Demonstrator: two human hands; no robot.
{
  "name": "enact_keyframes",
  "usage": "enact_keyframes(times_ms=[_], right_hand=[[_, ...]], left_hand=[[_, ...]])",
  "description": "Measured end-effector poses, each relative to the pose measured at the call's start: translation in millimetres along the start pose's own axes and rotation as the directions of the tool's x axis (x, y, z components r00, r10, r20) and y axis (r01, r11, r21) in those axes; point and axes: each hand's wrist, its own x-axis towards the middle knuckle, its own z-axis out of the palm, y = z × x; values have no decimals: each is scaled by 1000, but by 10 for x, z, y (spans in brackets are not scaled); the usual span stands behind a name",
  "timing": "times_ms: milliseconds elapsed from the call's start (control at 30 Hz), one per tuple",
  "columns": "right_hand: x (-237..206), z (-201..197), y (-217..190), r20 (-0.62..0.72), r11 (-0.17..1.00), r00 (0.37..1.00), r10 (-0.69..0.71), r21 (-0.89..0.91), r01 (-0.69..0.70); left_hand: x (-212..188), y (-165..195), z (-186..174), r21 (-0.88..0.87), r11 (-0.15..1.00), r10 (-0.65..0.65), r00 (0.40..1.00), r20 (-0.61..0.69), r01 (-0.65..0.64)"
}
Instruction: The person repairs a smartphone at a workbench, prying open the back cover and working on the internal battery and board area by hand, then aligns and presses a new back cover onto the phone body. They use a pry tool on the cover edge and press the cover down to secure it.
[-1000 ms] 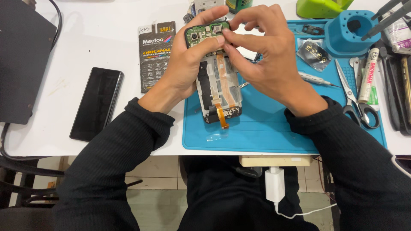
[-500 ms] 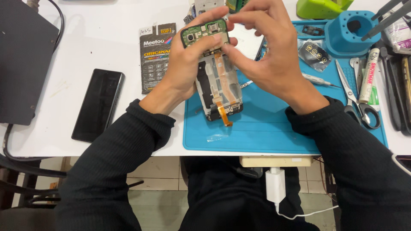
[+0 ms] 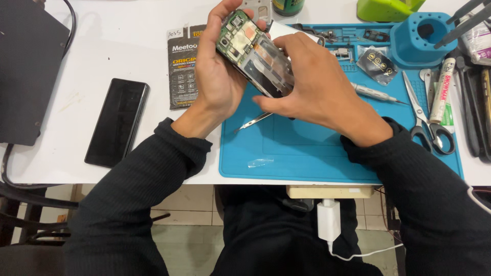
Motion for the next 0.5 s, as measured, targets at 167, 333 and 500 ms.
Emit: enact_keyframes(times_ms=[167,333,500], right_hand=[[1,-336,61,278,997,958,70,-62,-54],[13,-613,28,623,967,742,247,-213,-143],[-56,-651,-140,736,968,629,250,-212,-137]], left_hand=[[156,220,-76,265,959,-155,970,186,103],[188,390,-22,878,469,-330,941,70,99],[60,510,198,888,17,-462,784,415,-460]])
